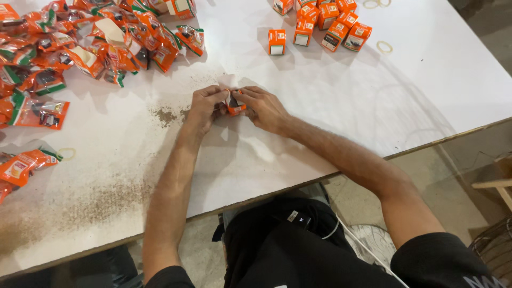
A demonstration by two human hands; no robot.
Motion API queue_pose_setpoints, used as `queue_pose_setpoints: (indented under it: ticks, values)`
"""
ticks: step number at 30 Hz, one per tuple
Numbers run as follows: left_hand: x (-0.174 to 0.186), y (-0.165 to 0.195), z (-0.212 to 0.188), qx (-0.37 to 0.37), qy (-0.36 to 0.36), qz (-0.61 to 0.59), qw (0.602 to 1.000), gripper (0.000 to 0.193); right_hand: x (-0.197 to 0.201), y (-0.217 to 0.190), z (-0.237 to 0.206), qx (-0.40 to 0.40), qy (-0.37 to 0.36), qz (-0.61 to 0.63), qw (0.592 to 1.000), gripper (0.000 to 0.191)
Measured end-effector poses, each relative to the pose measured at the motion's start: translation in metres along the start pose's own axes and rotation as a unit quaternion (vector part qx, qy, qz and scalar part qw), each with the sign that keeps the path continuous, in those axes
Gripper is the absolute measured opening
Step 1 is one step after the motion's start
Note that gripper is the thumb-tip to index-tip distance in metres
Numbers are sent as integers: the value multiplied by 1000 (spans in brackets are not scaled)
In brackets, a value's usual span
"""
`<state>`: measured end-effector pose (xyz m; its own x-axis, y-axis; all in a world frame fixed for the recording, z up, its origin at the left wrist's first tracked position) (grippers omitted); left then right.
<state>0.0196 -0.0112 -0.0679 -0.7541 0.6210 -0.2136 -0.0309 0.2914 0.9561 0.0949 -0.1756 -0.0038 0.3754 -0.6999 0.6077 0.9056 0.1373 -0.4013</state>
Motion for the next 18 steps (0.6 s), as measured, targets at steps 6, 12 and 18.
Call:
queue_pose_setpoints:
  ticks: [6, 12, 18]
  values:
    - [-16, 31, -37, -441, 130, 202, 865, 13, 8, -9, 4, -43, -11, 21, 999, 50]
    - [-29, 47, -90, -451, 40, 279, 847, 31, 8, -6, 0, -136, -30, 11, 990, 47]
    - [-37, 74, -126, -553, 12, 312, 773, 25, 18, -15, -2, -124, 10, 114, 986, 54]
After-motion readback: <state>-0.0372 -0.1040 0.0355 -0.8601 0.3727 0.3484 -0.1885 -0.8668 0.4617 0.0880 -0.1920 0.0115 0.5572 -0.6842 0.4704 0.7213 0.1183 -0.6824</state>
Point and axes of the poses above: each hand's wrist, its own z-axis towards the middle knuckle, its own x-axis out of the back of the hand, y = z × x, the point moved 7 cm from there along z, towards the middle knuckle, and after that the axes turned 15 degrees about y, right-handed, at the moved point
